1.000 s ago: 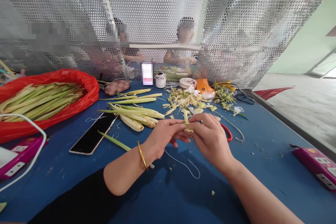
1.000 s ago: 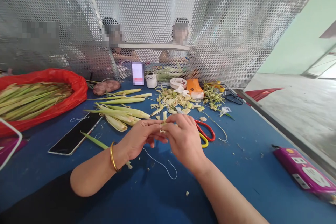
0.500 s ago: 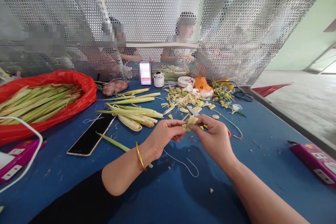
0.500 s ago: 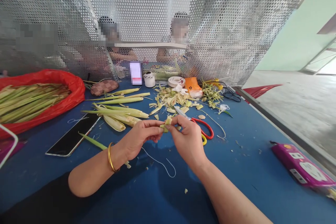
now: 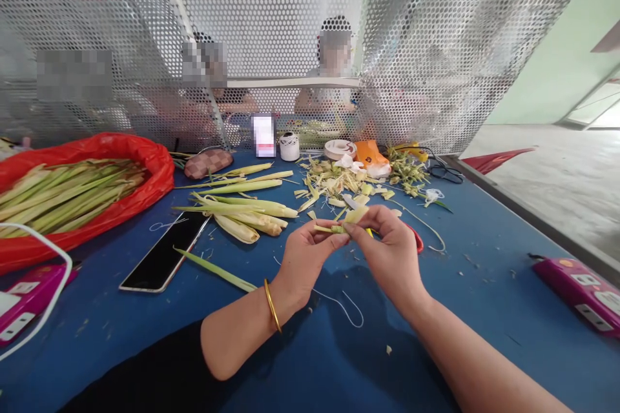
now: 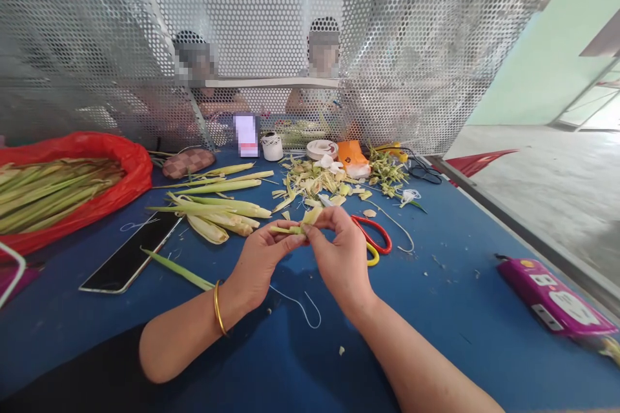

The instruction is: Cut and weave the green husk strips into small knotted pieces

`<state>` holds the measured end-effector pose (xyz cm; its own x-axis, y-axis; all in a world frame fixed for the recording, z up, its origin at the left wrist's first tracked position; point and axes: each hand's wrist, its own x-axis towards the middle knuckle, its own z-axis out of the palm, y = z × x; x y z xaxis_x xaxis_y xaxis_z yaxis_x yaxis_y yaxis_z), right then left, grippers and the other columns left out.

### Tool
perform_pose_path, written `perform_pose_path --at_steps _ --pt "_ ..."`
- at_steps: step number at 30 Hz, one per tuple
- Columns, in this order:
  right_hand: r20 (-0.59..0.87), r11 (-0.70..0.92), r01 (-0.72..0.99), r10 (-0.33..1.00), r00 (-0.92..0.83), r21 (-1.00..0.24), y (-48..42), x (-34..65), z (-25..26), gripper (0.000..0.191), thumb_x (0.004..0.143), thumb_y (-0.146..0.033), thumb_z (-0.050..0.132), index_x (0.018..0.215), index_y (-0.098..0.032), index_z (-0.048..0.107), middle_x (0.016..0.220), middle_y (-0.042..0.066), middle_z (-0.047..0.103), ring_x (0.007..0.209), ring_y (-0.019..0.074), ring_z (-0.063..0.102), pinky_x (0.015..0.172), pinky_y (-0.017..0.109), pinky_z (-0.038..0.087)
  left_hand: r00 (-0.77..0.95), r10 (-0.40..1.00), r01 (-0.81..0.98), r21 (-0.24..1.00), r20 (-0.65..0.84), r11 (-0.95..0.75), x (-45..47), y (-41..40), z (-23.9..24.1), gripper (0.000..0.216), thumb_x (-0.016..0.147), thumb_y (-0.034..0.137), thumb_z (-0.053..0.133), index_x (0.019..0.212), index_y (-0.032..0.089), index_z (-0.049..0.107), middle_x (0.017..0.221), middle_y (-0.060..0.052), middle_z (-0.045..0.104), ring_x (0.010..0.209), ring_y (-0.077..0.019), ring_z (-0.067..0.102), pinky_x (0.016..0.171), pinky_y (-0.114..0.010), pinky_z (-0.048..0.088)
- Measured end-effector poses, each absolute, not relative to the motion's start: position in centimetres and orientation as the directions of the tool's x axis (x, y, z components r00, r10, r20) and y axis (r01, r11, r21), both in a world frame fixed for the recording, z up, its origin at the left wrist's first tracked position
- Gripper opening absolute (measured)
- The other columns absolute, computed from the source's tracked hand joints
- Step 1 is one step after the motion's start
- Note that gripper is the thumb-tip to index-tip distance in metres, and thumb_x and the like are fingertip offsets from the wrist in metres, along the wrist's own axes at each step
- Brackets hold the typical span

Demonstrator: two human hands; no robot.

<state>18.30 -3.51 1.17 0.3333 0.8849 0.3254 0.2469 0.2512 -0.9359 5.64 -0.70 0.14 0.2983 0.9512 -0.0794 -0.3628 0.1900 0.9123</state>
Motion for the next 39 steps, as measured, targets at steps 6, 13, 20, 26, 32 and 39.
perform_pose_path --at_steps 6,13,20,26,32,39 --pt "0.316 0.274 0.177 0.905 0.284 -0.945 -3.5 18.2 1.2 0.010 0.076 -0.023 0.067 0.068 -0.019 0.062 0.065 -0.002 0.063 0.066 0.0135 0.057 0.067 0.028 0.044 0.243 0.968 -0.395 0.905 -0.059 0.155 5.8 -0.9 0.0 0.022 0.060 0.022 0.082 0.074 0.017 0.065 0.072 0.002 0.068 0.072 -0.0101 0.059 0.075 -0.023 0.046" --pt "0.179 0.204 -0.068 0.945 0.275 -0.977 -3.2 17.9 0.6 0.010 0.072 -0.026 0.071 0.073 -0.018 0.065 0.064 -0.002 0.061 0.061 0.0120 0.053 0.060 0.025 0.044 0.224 0.974 -0.398 0.910 -0.025 0.115 5.9 -0.8 0.0 0.018 0.064 0.017 0.076 0.068 0.017 0.059 0.065 0.005 0.062 0.066 -0.0087 0.055 0.069 -0.021 0.044" --pt "0.098 0.118 -0.082 0.972 0.216 -0.990 -3.2 18.9 1.3 0.017 0.067 -0.028 0.073 0.079 -0.018 0.064 0.061 -0.001 0.063 0.057 0.0142 0.057 0.053 0.025 0.046 0.390 0.920 -0.335 0.922 -0.053 0.195 5.2 -0.1 0.3 0.016 0.069 0.021 0.074 0.077 0.017 0.061 0.070 0.002 0.067 0.068 -0.0115 0.061 0.072 -0.025 0.046" --pt "0.158 0.151 0.049 0.942 0.296 -0.987 -3.3 18.8 1.5 0.014 0.068 -0.026 0.070 0.078 -0.018 0.064 0.062 -0.001 0.063 0.056 0.0135 0.056 0.052 0.024 0.045 0.437 0.899 -0.352 0.912 -0.037 0.208 5.0 -0.1 0.5 0.024 0.071 0.023 0.075 0.087 0.020 0.058 0.074 0.002 0.067 0.073 -0.0113 0.061 0.073 -0.023 0.044" --pt "0.162 0.149 0.065 0.940 0.301 -0.987 -3.2 18.9 1.3 0.017 0.070 -0.029 0.069 0.081 -0.018 0.063 0.066 0.000 0.064 0.058 0.0148 0.057 0.053 0.026 0.046 0.481 0.876 -0.400 0.886 -0.016 0.236 4.9 0.1 0.3 0.018 0.077 0.030 0.071 0.084 0.021 0.057 0.074 0.004 0.063 0.070 -0.0101 0.057 0.071 -0.022 0.042" --pt "0.192 0.167 0.105 0.924 0.330 -0.980 -3.3 18.6 1.2 0.010 0.069 -0.023 0.066 0.078 -0.019 0.063 0.066 -0.001 0.063 0.058 0.0138 0.057 0.055 0.026 0.046 0.504 0.863 -0.330 0.924 -0.001 0.194 4.6 0.4 0.5 0.014 0.079 0.030 0.069 0.080 0.020 0.058 0.071 0.004 0.061 0.067 -0.0098 0.054 0.070 -0.022 0.040"
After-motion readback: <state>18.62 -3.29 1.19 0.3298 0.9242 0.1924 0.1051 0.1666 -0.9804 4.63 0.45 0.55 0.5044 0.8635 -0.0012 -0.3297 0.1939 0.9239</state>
